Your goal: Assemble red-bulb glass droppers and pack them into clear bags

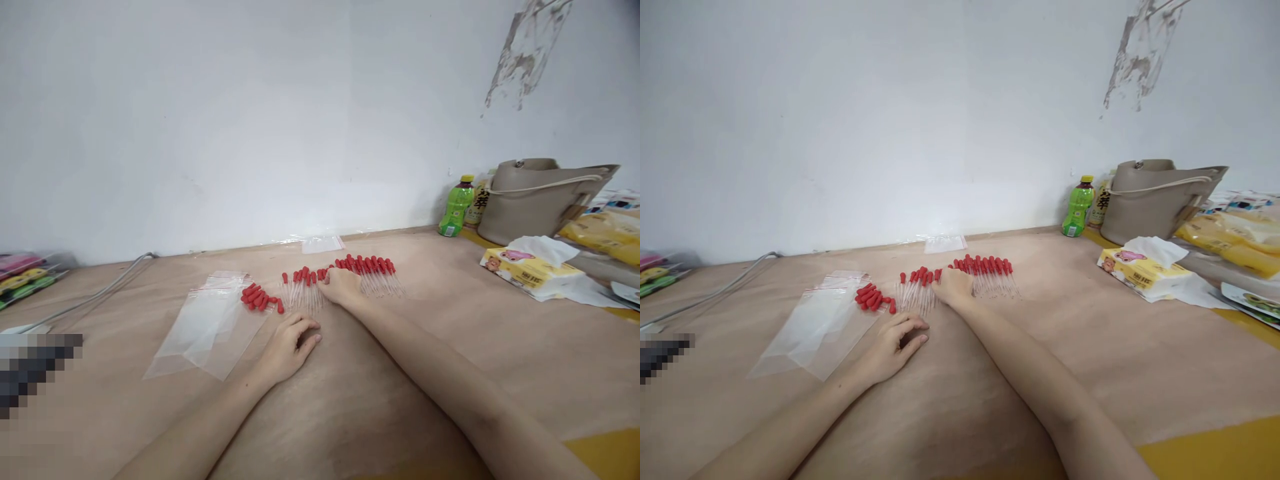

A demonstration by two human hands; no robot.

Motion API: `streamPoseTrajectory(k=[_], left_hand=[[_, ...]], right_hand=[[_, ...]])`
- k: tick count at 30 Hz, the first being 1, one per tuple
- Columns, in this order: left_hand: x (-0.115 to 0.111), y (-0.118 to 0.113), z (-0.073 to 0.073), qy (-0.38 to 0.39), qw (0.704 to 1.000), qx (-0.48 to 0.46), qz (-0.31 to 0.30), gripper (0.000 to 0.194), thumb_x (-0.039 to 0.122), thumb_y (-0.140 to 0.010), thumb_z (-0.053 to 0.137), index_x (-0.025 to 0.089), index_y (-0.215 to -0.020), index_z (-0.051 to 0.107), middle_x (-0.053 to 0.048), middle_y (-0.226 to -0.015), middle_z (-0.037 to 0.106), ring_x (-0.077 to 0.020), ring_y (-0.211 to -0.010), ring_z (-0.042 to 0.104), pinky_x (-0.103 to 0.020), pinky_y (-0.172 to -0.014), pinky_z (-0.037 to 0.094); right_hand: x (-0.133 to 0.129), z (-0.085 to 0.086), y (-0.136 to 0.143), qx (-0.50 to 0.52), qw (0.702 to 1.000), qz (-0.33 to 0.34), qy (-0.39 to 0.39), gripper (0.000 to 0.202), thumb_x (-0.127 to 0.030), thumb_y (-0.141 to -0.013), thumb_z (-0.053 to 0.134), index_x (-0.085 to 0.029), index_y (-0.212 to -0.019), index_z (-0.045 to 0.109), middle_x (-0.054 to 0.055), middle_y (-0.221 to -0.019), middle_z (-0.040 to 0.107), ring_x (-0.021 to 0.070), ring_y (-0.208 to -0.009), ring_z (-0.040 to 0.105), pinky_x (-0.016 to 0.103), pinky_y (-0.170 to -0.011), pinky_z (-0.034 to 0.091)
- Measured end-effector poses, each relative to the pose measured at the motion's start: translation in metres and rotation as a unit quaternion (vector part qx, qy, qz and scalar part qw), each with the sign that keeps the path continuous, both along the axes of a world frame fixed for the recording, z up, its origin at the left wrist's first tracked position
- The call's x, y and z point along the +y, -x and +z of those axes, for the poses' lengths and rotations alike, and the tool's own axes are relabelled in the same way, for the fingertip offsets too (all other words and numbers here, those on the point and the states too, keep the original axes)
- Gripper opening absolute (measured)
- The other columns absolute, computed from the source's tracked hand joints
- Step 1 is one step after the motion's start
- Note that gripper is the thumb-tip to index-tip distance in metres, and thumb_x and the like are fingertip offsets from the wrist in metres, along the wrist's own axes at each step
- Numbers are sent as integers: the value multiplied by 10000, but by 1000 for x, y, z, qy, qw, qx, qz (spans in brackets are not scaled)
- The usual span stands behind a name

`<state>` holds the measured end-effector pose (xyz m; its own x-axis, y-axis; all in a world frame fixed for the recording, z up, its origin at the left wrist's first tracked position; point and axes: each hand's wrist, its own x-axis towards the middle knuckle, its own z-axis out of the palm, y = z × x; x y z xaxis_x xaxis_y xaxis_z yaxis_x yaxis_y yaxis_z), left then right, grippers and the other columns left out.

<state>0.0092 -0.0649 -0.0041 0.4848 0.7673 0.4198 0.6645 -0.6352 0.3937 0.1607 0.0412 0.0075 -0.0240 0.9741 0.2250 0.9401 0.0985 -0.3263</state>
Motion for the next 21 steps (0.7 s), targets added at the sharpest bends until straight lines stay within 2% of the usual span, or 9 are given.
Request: streamPoseTrajectory(k=[5,13,17,21], left_hand=[[0,0,0,6,1000,3,0,127,211,-821,474,198,-892,579,-38,-903,581,-173,-847,533,-312,-745,442],[-1,0,0,8,1000,3,0,129,209,-824,470,195,-894,578,-40,-896,576,-172,-840,526,-303,-733,437],[-1,0,0,7,1000,7,2,129,206,-823,469,192,-894,577,-41,-903,578,-172,-846,526,-306,-745,433],[0,1,-1,4,1000,6,3,126,203,-819,474,191,-887,579,-39,-894,582,-169,-837,532,-304,-738,437]], right_hand=[[7,-5,-7,3,1000,-19,3,323,-410,-771,438,-168,-850,637,116,-874,645,250,-849,592,325,-671,413],[7,-5,-4,12,1000,-12,4,357,-409,-817,381,-174,-833,650,105,-858,652,221,-850,594,296,-674,412],[4,-3,-5,15,1000,3,7,266,-349,-789,425,-220,-782,658,63,-847,659,205,-861,589,286,-668,413],[1,0,-4,6,1000,2,17,229,-300,-738,478,-197,-836,657,92,-870,656,229,-848,596,314,-664,423]])
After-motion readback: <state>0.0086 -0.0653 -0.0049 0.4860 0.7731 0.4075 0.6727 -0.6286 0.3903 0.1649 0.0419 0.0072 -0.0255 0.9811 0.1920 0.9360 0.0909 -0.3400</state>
